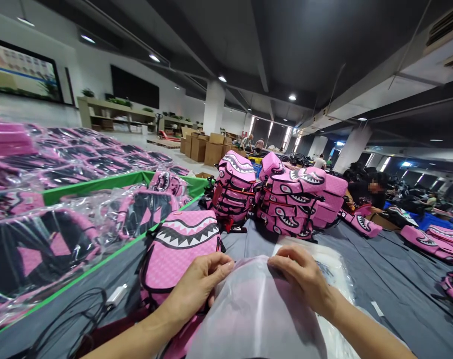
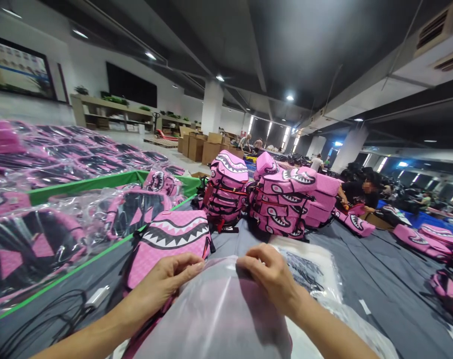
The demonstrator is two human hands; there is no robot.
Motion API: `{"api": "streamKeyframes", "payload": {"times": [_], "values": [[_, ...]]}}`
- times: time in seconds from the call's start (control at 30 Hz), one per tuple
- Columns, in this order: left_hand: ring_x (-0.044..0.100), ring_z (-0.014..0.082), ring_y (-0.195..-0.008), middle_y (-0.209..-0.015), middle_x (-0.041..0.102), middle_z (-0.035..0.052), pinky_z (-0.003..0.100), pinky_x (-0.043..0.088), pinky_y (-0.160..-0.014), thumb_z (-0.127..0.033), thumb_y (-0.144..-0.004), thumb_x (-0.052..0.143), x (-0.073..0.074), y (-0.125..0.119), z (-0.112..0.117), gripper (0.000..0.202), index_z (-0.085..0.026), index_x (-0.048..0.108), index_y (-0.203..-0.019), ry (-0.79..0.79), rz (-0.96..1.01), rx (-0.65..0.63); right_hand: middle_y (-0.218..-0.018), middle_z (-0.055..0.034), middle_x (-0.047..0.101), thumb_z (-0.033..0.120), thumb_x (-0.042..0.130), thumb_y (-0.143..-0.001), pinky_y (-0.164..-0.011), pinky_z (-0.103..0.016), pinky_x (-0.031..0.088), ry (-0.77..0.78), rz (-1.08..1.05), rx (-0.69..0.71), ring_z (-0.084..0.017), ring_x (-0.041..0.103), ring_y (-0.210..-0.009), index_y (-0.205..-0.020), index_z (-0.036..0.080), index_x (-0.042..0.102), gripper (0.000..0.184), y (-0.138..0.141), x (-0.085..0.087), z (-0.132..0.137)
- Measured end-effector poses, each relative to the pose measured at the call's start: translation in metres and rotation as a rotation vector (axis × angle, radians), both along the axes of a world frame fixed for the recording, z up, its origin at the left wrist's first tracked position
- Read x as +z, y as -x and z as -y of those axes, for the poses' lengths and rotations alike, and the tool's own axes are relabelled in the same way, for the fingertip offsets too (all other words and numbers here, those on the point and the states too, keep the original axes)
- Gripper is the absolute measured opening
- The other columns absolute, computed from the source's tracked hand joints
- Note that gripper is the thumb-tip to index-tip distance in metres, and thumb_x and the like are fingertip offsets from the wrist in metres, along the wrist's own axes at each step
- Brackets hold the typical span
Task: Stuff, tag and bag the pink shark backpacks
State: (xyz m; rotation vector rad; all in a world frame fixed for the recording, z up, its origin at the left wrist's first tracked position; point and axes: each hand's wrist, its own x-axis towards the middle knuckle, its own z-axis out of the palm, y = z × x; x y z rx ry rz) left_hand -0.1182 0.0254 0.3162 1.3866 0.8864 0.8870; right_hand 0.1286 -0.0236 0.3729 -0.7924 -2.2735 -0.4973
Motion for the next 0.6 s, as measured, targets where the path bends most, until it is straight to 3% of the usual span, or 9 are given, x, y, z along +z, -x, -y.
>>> {"api": "streamKeyframes", "payload": {"times": [0.1, 0.2, 0.27, 0.3, 0.37, 0.4, 0.5, 0.6], "values": [[0.037, 0.0065, -0.039, -0.054, 0.048, -0.0071, 0.019, 0.024, -0.039, -0.079, -0.069, 0.067, -0.003, 0.001, 0.001, 0.067, -0.015, 0.064, -0.089, -0.048, 0.014, 0.001, -0.096, -0.0054, 0.070, 0.010, 0.050, -0.103, -0.079, -0.033, 0.047, -0.280, 0.186, -0.063, -0.018, 0.062, -0.089, -0.118, 0.018, 0.064, 0.022, 0.001, 0.002, 0.004], [0.033, 0.0082, -0.041, -0.053, 0.042, -0.0090, 0.021, 0.024, -0.040, -0.070, -0.078, 0.062, 0.001, 0.008, -0.002, 0.055, -0.017, 0.065, -0.092, -0.158, -0.073, 0.022, -0.091, -0.0046, 0.070, 0.011, 0.049, -0.103, -0.074, -0.033, 0.044, -0.274, 0.278, -0.068, -0.017, 0.059, -0.080, -0.119, 0.015, 0.063, 0.021, 0.002, 0.006, 0.002], [0.050, 0.0135, -0.052, -0.062, 0.054, -0.0039, 0.023, 0.038, -0.048, -0.061, -0.081, 0.062, 0.016, 0.017, -0.004, 0.044, -0.019, 0.068, -0.094, -0.355, -0.200, 0.048, -0.090, -0.0046, 0.069, 0.015, 0.043, -0.107, -0.071, -0.032, 0.043, -0.172, 0.302, -0.048, -0.016, 0.058, -0.077, -0.122, 0.015, 0.061, 0.024, 0.002, 0.009, -0.001], [0.059, 0.0173, -0.066, -0.073, 0.063, 0.0005, 0.026, 0.046, -0.059, -0.055, -0.083, 0.062, 0.027, 0.021, -0.004, 0.039, -0.020, 0.069, -0.096, -0.495, -0.247, 0.084, -0.092, -0.0050, 0.069, 0.017, 0.040, -0.108, -0.071, -0.032, 0.043, -0.128, 0.310, -0.041, -0.016, 0.058, -0.078, -0.124, 0.015, 0.060, 0.026, 0.002, 0.010, -0.002], [0.065, 0.0212, -0.093, -0.099, 0.069, 0.0056, 0.030, 0.050, -0.083, -0.044, -0.088, 0.059, 0.054, 0.025, 0.001, 0.028, -0.021, 0.070, -0.100, -0.789, -0.279, 0.178, -0.096, -0.0054, 0.070, 0.019, 0.036, -0.110, -0.072, -0.031, 0.044, -0.069, 0.313, -0.030, -0.016, 0.058, -0.081, -0.124, 0.015, 0.059, 0.028, 0.003, 0.011, -0.004], [0.064, 0.0200, -0.097, -0.103, 0.068, 0.0054, 0.029, 0.048, -0.087, -0.040, -0.091, 0.056, 0.067, 0.024, 0.005, 0.024, -0.022, 0.070, -0.099, -0.897, -0.274, 0.203, -0.096, -0.0054, 0.070, 0.020, 0.035, -0.110, -0.073, -0.031, 0.044, -0.051, 0.309, -0.024, -0.016, 0.058, -0.081, -0.124, 0.015, 0.059, 0.028, 0.004, 0.011, -0.004], [0.059, 0.0132, -0.076, -0.088, 0.062, 0.0008, 0.023, 0.044, -0.071, -0.031, -0.101, 0.044, 0.096, 0.009, 0.017, 0.027, -0.021, 0.064, -0.086, -1.047, -0.335, 0.044, -0.094, -0.0049, 0.070, 0.020, 0.032, -0.110, -0.072, -0.030, 0.043, -0.023, 0.300, 0.005, -0.016, 0.058, -0.080, -0.121, 0.015, 0.059, 0.030, 0.007, 0.012, -0.002], [0.052, 0.0117, -0.066, -0.079, 0.056, -0.0013, 0.023, 0.038, -0.061, -0.026, -0.102, 0.043, 0.091, -0.014, 0.023, 0.030, -0.019, 0.058, -0.077, -1.103, -0.452, -0.133, -0.091, -0.0041, 0.068, 0.021, 0.031, -0.111, -0.068, -0.029, 0.042, 0.027, 0.321, 0.022, -0.015, 0.057, -0.078, -0.114, 0.016, 0.062, 0.032, 0.010, 0.013, 0.001]]}}
